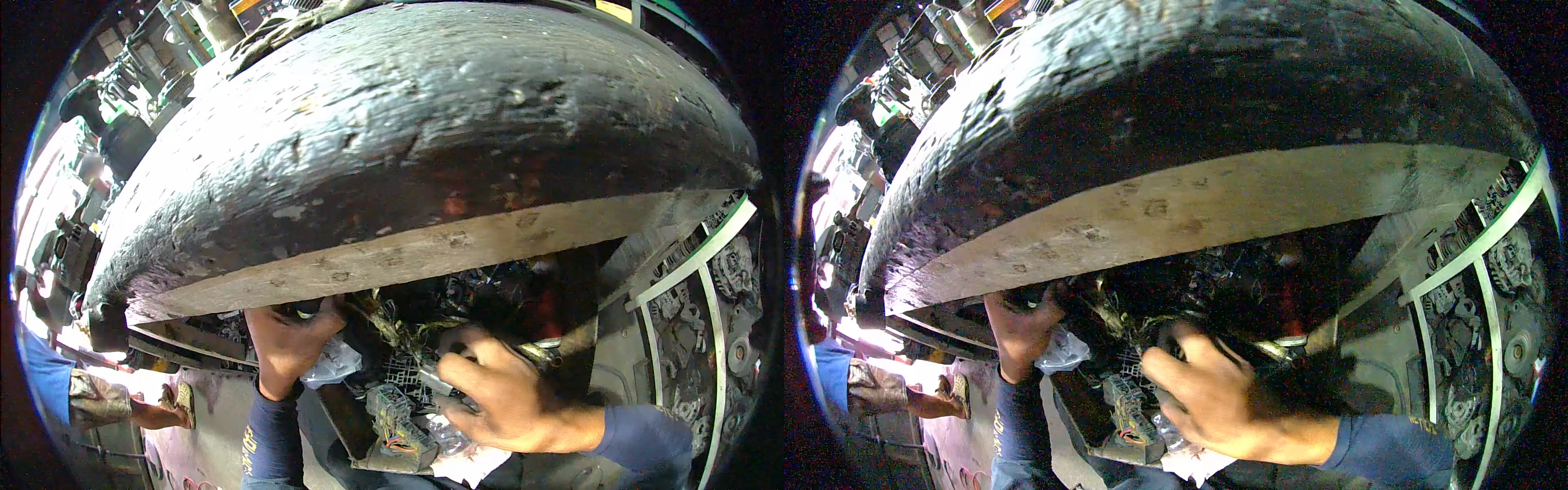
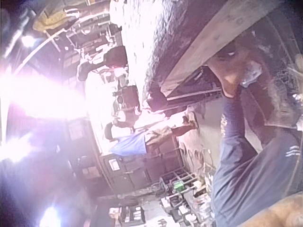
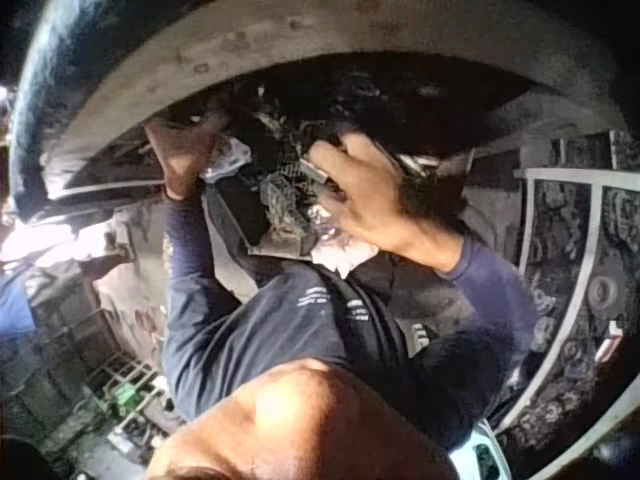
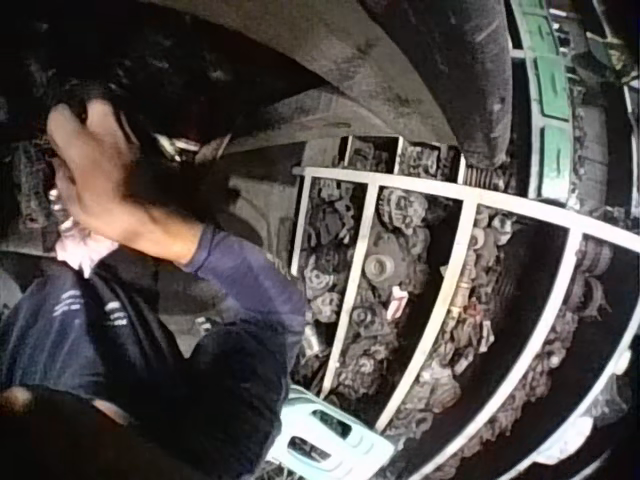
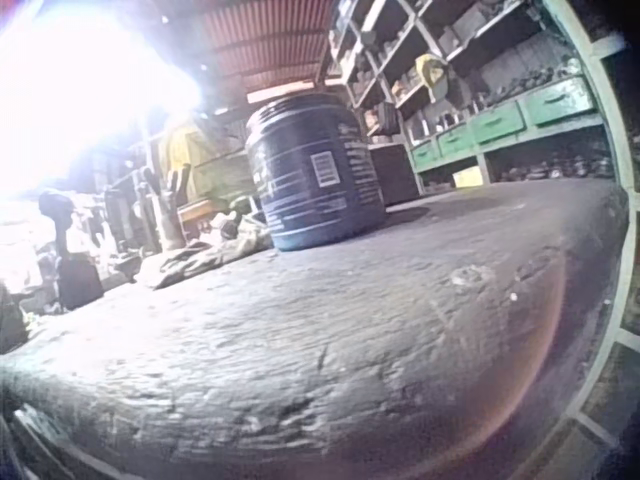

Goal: The person works on a vehicle's electrical system, removing a connector from under the dashboard, retrieving a spray can from a shelf, and manipulating the connector with a small tool. The task involves handling wires and a connector in a workshop environment.

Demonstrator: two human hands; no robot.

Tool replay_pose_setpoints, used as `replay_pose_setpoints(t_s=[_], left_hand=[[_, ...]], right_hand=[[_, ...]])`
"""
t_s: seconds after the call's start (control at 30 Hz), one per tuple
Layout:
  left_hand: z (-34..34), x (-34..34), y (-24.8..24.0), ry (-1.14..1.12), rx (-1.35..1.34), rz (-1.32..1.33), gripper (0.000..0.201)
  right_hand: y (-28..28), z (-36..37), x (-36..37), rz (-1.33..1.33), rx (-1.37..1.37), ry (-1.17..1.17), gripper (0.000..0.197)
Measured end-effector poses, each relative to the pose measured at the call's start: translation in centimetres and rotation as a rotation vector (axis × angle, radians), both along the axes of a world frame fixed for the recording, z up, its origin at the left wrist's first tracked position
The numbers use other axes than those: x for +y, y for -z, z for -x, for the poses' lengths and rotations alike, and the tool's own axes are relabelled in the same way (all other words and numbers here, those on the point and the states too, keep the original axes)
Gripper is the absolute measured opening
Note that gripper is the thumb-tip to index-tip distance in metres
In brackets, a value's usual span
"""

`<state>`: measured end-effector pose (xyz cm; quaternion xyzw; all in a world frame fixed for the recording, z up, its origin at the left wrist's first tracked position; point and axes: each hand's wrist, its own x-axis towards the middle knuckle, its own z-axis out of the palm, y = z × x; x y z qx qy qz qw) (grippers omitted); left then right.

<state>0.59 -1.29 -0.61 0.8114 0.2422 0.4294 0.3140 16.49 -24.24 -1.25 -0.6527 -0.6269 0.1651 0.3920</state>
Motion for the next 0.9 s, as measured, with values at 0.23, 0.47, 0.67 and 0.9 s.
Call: replay_pose_setpoints(t_s=[0.23,0.47,0.67,0.9], left_hand=[[0.5,0.5,0.4,0.079,0.07,-0.108,0.05],[1.0,0.8,0.5,0.003,0.151,-0.2,0.049],[0.2,0.0,0.4,-0.056,0.047,-0.014,0.04],[1.5,1.0,1.0,0.014,0.166,-0.004,0.062]], right_hand=[[0.6,-0.4,-1.7,-0.169,-0.066,0.025,0.028],[-0.7,0.5,-2.9,-0.184,-0.179,-0.086,0.022],[0.6,2.1,-1.9,-0.362,-0.052,-0.114,0.025],[0.0,2.8,-1.2,-0.159,-0.059,-0.129,0.032]])
